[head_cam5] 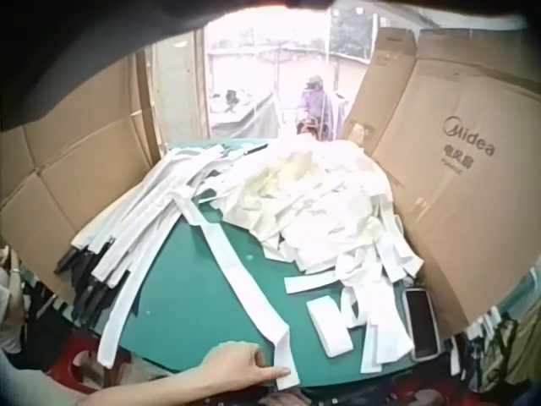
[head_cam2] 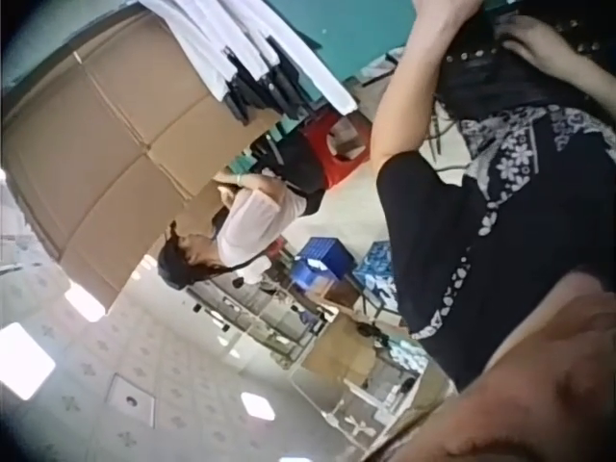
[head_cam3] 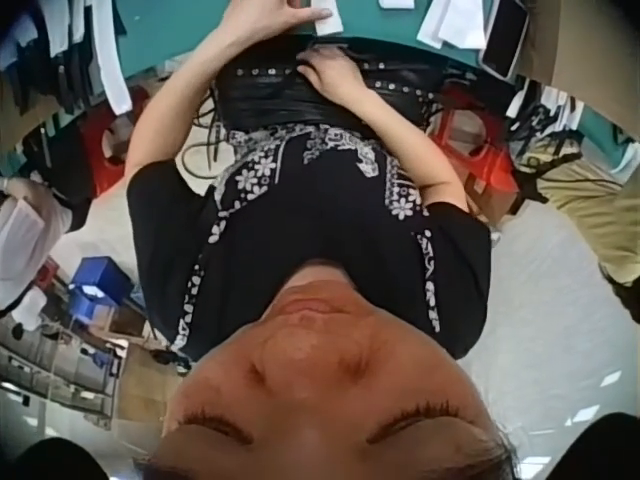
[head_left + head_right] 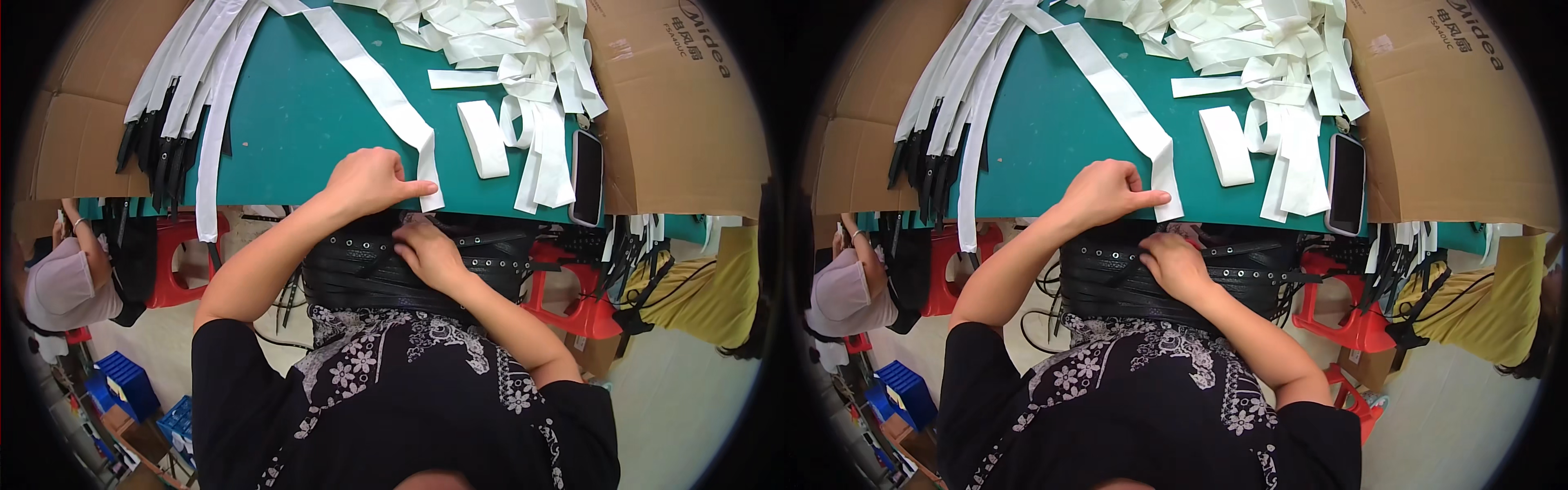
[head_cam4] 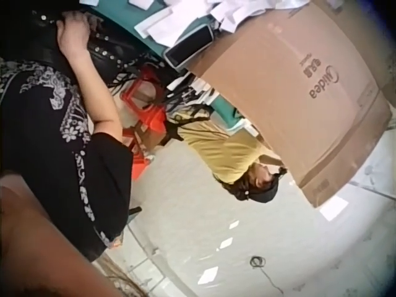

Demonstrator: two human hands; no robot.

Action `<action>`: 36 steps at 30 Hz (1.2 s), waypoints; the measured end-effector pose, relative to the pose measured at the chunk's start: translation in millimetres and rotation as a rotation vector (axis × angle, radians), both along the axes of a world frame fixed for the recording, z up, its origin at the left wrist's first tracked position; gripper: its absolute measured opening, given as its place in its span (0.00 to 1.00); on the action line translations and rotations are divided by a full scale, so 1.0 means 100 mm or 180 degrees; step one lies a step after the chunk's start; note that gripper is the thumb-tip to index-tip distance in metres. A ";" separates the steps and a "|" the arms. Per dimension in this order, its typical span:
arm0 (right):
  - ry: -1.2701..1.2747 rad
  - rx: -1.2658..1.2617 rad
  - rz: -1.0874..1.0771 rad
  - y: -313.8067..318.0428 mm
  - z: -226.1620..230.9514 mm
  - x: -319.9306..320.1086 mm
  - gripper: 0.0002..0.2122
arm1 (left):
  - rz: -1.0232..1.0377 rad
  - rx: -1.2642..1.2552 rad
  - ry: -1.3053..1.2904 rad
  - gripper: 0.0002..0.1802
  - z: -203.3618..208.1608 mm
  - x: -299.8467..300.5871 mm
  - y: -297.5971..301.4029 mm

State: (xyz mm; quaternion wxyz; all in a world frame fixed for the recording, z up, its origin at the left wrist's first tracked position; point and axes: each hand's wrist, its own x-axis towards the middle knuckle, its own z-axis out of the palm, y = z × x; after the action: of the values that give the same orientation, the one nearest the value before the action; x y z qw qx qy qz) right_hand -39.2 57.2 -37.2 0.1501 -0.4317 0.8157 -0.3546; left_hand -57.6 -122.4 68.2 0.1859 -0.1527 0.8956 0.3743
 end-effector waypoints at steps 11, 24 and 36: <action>-0.3579 -0.1148 -0.0644 -0.63 -0.43 -0.59 0.19 | 0.0631 0.2157 0.0141 0.09 -0.07 0.02 -0.11; -0.4336 -0.1036 0.0275 0.47 1.03 -0.05 0.05 | 0.1866 0.2962 0.0990 0.09 -0.30 -0.02 -0.48; -0.0495 0.1522 0.0378 0.16 -0.55 0.03 0.21 | 0.0457 0.0731 0.2309 0.05 -0.52 0.28 -0.11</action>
State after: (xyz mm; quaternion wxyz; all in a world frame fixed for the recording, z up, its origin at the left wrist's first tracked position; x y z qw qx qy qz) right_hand -36.6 72.7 -92.2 0.3308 -0.4026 0.8355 -0.1743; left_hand -29.7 -133.3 16.3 -0.1537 -0.0509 0.8424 0.5139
